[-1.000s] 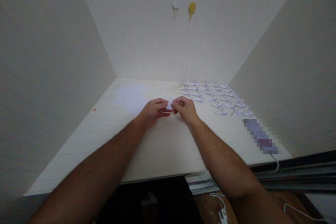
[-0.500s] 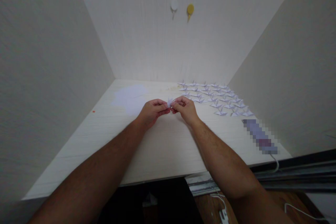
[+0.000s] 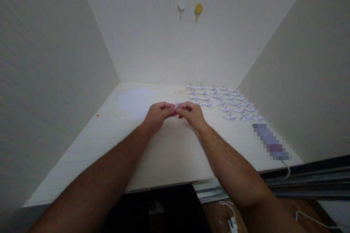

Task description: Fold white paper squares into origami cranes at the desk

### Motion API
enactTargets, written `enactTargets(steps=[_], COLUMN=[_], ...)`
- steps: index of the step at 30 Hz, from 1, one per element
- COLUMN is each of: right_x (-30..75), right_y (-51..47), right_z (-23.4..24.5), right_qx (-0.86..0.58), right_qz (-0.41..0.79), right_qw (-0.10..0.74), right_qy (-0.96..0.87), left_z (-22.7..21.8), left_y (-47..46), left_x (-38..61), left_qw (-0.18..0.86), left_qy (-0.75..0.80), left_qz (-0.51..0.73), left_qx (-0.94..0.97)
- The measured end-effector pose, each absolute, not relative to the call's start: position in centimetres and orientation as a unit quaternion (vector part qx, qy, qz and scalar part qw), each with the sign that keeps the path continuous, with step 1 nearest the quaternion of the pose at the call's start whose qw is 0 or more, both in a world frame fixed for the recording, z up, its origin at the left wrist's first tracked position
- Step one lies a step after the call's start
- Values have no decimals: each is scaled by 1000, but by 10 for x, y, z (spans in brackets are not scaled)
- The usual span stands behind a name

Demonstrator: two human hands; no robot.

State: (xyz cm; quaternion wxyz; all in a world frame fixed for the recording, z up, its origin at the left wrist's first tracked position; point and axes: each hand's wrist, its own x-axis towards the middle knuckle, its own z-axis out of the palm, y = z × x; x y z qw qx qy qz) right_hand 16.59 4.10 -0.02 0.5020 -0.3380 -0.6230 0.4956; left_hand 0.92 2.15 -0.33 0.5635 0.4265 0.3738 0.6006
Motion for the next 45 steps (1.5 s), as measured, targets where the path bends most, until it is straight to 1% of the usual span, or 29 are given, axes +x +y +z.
enactTargets(steps=[8, 13, 24, 27, 32, 36, 40, 45], right_x=[165, 164, 165, 165, 164, 162, 161, 161], right_y=[41, 42, 42, 44, 46, 44, 43, 45], right_z=[-1, -1, 0, -2, -4, -2, -3, -6], right_qx=[-354, -354, -354, -365, -378, -386, -396, -388], right_qz=[460, 450, 428, 423, 398, 390, 381, 363], right_qw=[500, 496, 495, 500, 522, 526, 523, 535], right_qy=[-642, -653, -668, -662, -653, -649, -651, -657], left_z=[0, -2, -1, 4, 14, 11, 8, 7], left_y=[20, 24, 24, 19, 10, 9, 8, 8], left_x=[10, 8, 8, 12, 18, 22, 24, 25], left_qw=[538, 504, 492, 456, 346, 268, 225, 198], left_qy=[397, 432, 445, 465, 523, 548, 553, 548], left_qz=[590, 589, 581, 581, 564, 566, 565, 572], left_qx=[452, 461, 472, 488, 538, 555, 569, 578])
